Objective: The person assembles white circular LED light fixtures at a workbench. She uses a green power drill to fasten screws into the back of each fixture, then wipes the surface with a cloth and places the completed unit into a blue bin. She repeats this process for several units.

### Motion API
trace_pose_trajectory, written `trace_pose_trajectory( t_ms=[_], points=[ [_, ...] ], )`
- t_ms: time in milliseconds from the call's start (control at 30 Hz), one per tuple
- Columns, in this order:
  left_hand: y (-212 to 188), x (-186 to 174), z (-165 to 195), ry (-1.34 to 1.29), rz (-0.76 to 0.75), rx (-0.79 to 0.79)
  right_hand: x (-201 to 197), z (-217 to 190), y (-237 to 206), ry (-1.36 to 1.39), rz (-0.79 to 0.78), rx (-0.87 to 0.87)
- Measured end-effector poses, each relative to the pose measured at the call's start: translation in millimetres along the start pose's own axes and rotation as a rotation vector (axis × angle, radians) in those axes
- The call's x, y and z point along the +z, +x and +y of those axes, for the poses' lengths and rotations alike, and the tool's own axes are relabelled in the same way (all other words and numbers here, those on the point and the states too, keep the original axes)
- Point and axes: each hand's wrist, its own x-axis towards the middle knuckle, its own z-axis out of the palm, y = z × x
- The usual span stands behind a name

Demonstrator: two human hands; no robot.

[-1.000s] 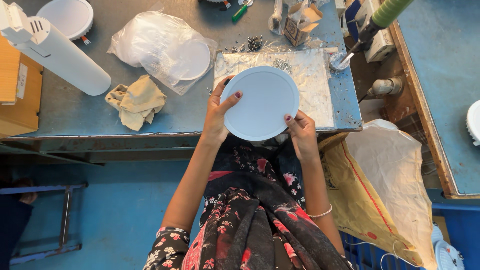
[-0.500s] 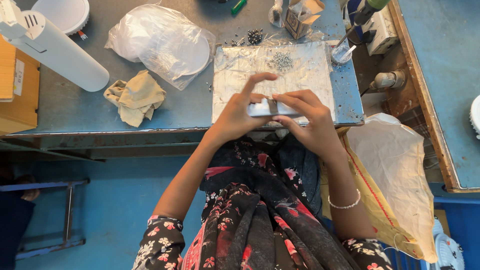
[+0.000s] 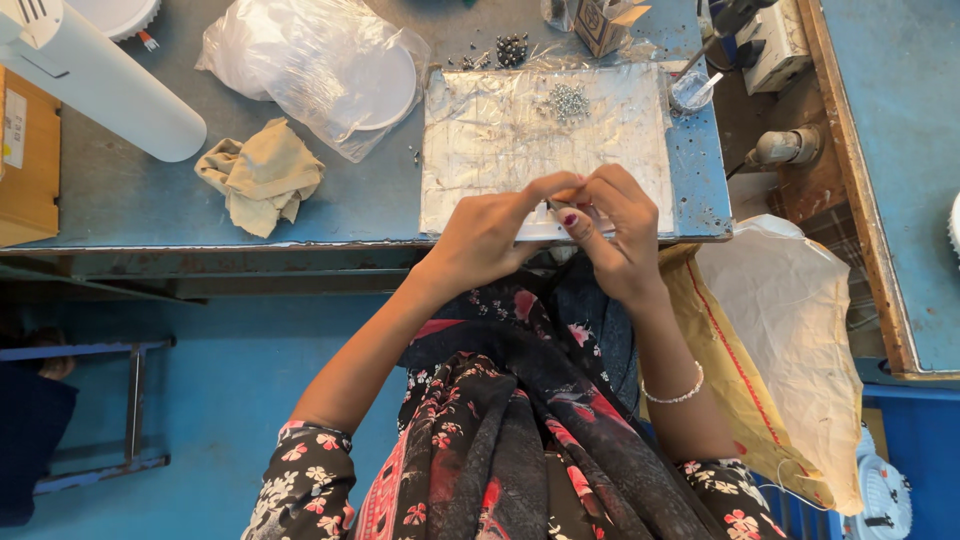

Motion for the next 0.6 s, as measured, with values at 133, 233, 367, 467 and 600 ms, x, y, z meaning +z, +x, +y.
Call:
trace_pose_trajectory(
  t_ms=[133,233,367,467,600],
  points=[
    [-8,6,0,0.000,0.044,0.115,6,1,-10,0.080,0.051,0.067],
    [-13,8,-1,-0.015,0.038,0.112,8,1,-12,0.099,0.056,0.128],
    [-10,5,-4,-0.054,0.058,0.083,11,3,-4,0.118,0.058,0.160],
    [-8,4,-5,-0.078,0.071,0.062,13,1,2,0.118,0.063,0.192],
    [-8,6,-6,-0.071,0.062,0.021,13,-4,5,0.129,0.067,0.194]
  ],
)
